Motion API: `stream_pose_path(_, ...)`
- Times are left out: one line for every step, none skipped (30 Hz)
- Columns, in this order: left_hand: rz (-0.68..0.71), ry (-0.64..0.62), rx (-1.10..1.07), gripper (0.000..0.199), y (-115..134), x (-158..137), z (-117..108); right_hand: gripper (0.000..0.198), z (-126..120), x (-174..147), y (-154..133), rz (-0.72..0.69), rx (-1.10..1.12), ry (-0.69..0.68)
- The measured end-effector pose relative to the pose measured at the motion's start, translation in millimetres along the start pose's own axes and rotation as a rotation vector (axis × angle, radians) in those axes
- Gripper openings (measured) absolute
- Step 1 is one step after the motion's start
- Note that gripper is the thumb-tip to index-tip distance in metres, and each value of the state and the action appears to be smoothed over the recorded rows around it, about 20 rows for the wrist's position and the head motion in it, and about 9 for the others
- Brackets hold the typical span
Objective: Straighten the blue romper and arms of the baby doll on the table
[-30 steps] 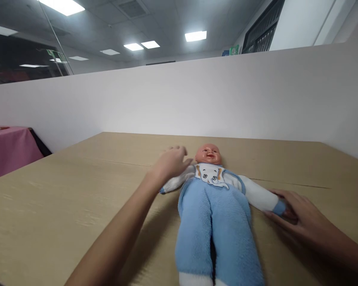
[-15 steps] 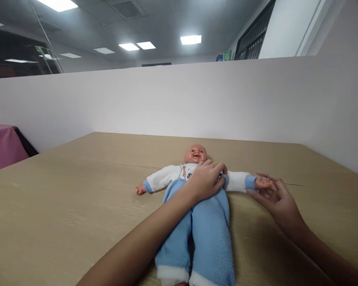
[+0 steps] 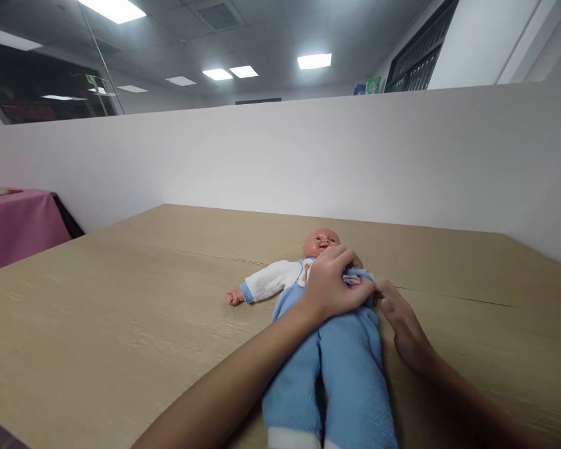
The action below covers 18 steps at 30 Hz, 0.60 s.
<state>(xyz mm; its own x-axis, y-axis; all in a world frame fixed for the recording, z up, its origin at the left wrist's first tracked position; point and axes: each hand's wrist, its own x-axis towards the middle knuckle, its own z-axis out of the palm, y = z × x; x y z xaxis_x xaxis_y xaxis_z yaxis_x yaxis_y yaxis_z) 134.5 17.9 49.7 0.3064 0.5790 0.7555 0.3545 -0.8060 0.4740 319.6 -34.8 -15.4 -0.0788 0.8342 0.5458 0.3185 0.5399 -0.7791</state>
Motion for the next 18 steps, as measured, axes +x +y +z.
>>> stream_pose_path(-0.099,-0.030,-0.036,0.012,-2.2,1.5,1.1,0.029,-0.6,-0.9,-4.0,-0.004,-0.038,-0.006)
stream_pose_path(-0.196,-0.073,-0.068,0.013,-4.8,2.7,2.3,0.024,-0.4,-1.1,-7.2,0.004,-0.060,-0.012)
stream_pose_path(-0.278,-0.120,-0.085,0.016,-7.5,3.5,3.3,0.022,0.6,-0.9,-9.0,0.030,-0.050,-0.010)
stream_pose_path(-0.339,-0.156,-0.086,0.018,-10.0,4.0,4.1,0.022,2.1,-0.6,-9.3,0.075,0.001,0.008)
stream_pose_path(-0.376,-0.178,-0.073,0.020,-12.0,4.3,4.4,0.023,3.9,-0.3,-8.2,0.135,0.089,0.043)
stream_pose_path(-0.395,-0.189,-0.051,0.021,-13.2,4.6,4.3,0.024,5.7,-0.1,-5.6,0.206,0.200,0.082)
stream_pose_path(-0.404,-0.197,-0.032,0.022,-13.7,4.8,3.7,0.025,7.2,0.1,-2.0,0.279,0.313,0.121)
stream_pose_path(-0.414,-0.208,-0.023,0.022,-13.5,5.3,2.7,0.026,8.2,0.3,2.2,0.344,0.404,0.159)
stream_pose_path(-0.425,-0.227,-0.021,0.023,-12.7,6.0,1.4,0.026,8.5,0.6,6.6,0.393,0.454,0.194)
stream_pose_path(-0.443,-0.250,-0.024,0.025,-11.7,6.9,0.1,0.026,8.2,1.1,11.0,0.428,0.460,0.224)
stream_pose_path(-0.463,-0.274,-0.030,0.028,-10.7,7.9,-1.2,0.026,7.5,1.8,15.2,0.454,0.429,0.251)
stream_pose_path(-0.480,-0.297,-0.038,0.030,-10.1,9.0,-2.2,0.025,6.6,2.7,18.9,0.473,0.376,0.279)
stream_pose_path(-0.490,-0.317,-0.047,0.030,-10.0,10.0,-2.9,0.024,5.8,3.6,22.4,0.483,0.317,0.304)
stream_pose_path(-0.493,-0.331,-0.055,0.030,-10.5,10.7,-3.2,0.023,5.2,4.6,25.6,0.486,0.271,0.318)
stream_pose_path(-0.488,-0.338,-0.062,0.028,-11.6,11.2,-3.1,0.023,5.2,5.5,28.6,0.487,0.248,0.323)
stream_pose_path(-0.479,-0.334,-0.068,0.026,-13.2,11.3,-2.7,0.022,5.8,6.5,31.7,0.478,0.242,0.322)
stream_pose_path(-0.467,-0.322,-0.074,0.023,-15.2,11.1,-1.9,0.023,7.0,7.6,34.8,0.461,0.240,0.319)
stream_pose_path(-0.459,-0.302,-0.081,0.022,-17.3,10.7,-0.9,0.024,8.7,9.1,38.0,0.438,0.240,0.310)
